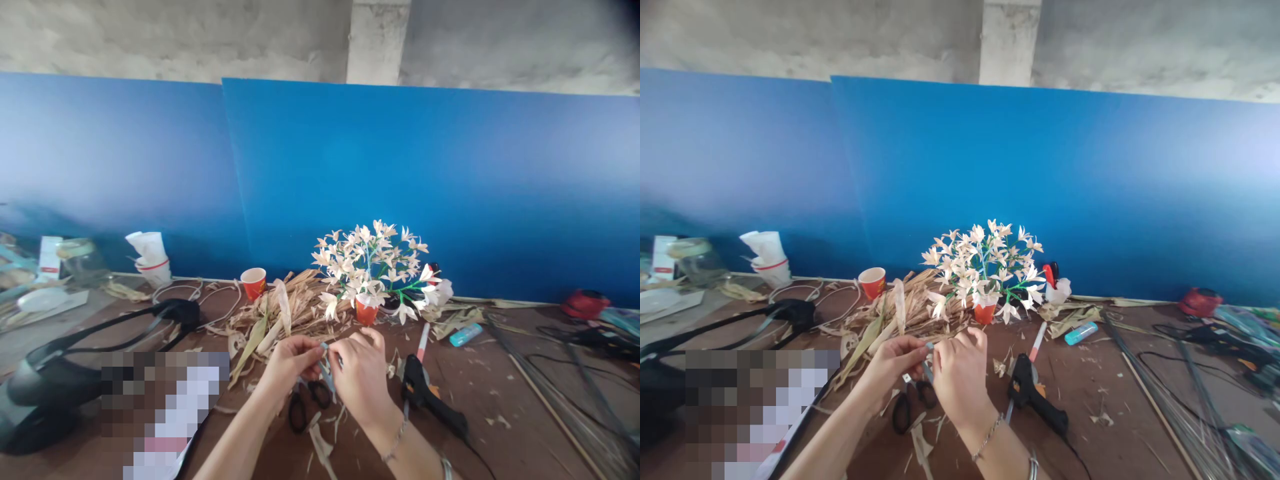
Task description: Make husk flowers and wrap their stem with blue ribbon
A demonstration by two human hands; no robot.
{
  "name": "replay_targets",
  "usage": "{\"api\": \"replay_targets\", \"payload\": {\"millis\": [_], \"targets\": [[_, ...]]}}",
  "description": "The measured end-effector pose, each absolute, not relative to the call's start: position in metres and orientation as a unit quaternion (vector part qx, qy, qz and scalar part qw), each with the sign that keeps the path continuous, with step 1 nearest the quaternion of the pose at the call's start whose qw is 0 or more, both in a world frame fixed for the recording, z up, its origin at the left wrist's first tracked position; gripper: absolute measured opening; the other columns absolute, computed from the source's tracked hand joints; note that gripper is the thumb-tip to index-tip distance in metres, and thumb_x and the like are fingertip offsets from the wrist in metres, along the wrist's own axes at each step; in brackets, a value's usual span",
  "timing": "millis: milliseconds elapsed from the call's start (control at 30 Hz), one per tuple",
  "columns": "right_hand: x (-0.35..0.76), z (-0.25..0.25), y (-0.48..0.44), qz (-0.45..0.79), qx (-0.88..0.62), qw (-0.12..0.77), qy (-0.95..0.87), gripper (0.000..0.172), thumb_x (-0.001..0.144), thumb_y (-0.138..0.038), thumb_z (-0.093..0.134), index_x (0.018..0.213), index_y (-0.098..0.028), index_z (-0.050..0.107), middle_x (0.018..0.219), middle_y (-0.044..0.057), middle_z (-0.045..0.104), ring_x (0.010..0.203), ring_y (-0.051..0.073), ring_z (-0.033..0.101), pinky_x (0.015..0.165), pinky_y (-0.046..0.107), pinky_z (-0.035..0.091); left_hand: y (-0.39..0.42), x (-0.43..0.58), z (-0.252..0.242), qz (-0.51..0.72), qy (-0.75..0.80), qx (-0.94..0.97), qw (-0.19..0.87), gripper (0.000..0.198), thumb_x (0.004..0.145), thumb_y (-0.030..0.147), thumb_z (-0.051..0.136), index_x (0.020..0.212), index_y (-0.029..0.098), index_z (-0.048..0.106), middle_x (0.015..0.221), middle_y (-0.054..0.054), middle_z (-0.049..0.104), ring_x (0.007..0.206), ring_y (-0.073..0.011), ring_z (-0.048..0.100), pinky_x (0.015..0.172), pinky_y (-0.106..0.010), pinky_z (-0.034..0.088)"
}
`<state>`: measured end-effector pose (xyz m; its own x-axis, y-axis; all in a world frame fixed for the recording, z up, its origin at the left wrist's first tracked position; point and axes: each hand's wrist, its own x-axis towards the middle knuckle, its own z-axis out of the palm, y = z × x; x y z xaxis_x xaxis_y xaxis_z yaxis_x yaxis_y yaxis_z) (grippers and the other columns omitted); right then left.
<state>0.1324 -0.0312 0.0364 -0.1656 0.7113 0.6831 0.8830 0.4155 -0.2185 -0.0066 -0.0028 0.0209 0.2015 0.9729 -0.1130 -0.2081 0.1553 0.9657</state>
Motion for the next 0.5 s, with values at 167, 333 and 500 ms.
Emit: {"api": "replay_targets", "payload": {"millis": [167, 333, 500], "targets": [[0.131, 0.042, -0.032, 0.016, -0.533, 0.425, -0.731, 0.017, 0.076, -0.013, 0.052, 0.062, -0.020, 0.058, 0.061, -0.001, 0.061, 0.064, 0.013, 0.053, 0.086, 0.033, 0.027, 0.000, -0.010, 0.021, 0.465, 0.419, 0.478, 0.616, 0.029, 0.058, 0.034, 0.073, 0.074, 0.012, 0.064, 0.047, 0.000, 0.059, 0.040, -0.0086, 0.051, 0.043, -0.019, 0.040], [0.136, 0.052, -0.029, 0.439, -0.515, 0.423, -0.602, 0.009, 0.067, -0.023, 0.060, 0.061, -0.016, 0.059, 0.060, 0.001, 0.062, 0.057, 0.014, 0.055, 0.060, 0.025, 0.039, -0.002, -0.013, 0.024, 0.456, 0.375, 0.487, 0.644, 0.030, 0.059, 0.032, 0.072, 0.078, 0.010, 0.064, 0.055, -0.002, 0.063, 0.043, -0.0084, 0.052, 0.045, -0.020, 0.041], [0.142, 0.052, -0.025, 0.695, -0.416, 0.367, -0.458, 0.015, 0.066, -0.028, 0.058, 0.058, -0.015, 0.058, 0.055, -0.001, 0.057, 0.050, 0.010, 0.052, 0.054, 0.022, 0.040, -0.008, -0.012, 0.029, 0.474, 0.339, 0.470, 0.663, 0.026, 0.060, 0.032, 0.072, 0.066, 0.013, 0.056, 0.051, 0.000, 0.060, 0.041, -0.0072, 0.049, 0.041, -0.017, 0.036]]}}
